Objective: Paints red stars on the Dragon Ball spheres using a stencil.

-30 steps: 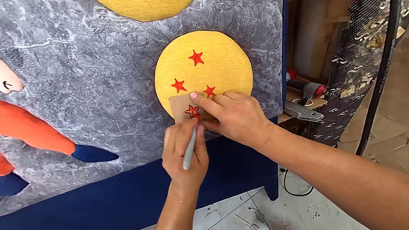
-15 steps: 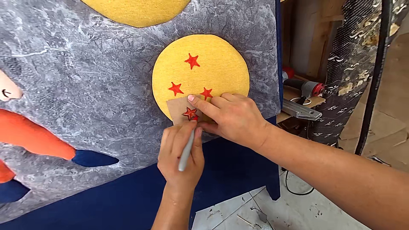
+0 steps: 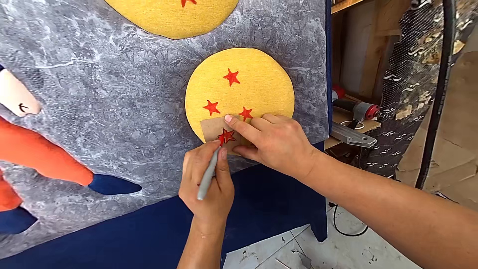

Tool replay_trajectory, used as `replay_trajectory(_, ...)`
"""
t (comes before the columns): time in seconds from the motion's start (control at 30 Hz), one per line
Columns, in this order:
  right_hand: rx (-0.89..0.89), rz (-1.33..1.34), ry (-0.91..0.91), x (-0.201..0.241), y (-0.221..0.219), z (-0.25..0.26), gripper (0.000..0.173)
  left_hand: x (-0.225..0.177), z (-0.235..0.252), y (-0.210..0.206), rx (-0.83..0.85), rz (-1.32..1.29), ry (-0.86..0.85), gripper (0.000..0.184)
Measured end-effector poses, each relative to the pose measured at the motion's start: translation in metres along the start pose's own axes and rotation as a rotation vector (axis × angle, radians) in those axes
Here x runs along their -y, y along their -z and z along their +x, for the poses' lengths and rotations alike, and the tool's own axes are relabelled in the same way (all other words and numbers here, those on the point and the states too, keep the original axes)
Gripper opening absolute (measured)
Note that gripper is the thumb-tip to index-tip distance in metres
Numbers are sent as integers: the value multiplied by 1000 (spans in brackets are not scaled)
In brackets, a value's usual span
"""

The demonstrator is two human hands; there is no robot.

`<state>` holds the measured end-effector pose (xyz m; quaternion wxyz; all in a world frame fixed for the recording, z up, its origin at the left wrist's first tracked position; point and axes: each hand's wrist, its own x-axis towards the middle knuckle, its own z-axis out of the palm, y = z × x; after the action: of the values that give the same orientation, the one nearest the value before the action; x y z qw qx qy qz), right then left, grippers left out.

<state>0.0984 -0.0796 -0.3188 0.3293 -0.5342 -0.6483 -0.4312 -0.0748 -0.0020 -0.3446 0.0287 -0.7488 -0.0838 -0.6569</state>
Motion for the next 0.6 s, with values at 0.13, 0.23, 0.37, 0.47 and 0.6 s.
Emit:
replay_trajectory(0.13, 5, 6, -1, 0, 0, 0, 54, -3, -6, -9, -16, -71, 38, 20)
replay_trajectory(0.23, 8, 1, -10, 1, 0, 0, 54, -2, -7, -8, -48, -129, 114, 20)
replay_trajectory(0.37, 5, 2, -8, 0, 0, 0, 53, -10, -9, -14, -117, -109, 159, 20)
replay_trajectory(0.47, 6, 8, -7, 0, 0, 0, 53, -15, -9, -22, -121, -88, 130, 21)
replay_trajectory(0.6, 17, 4, -10, -1, 2, 0, 56, -10, -8, -17, -117, -80, 138, 21)
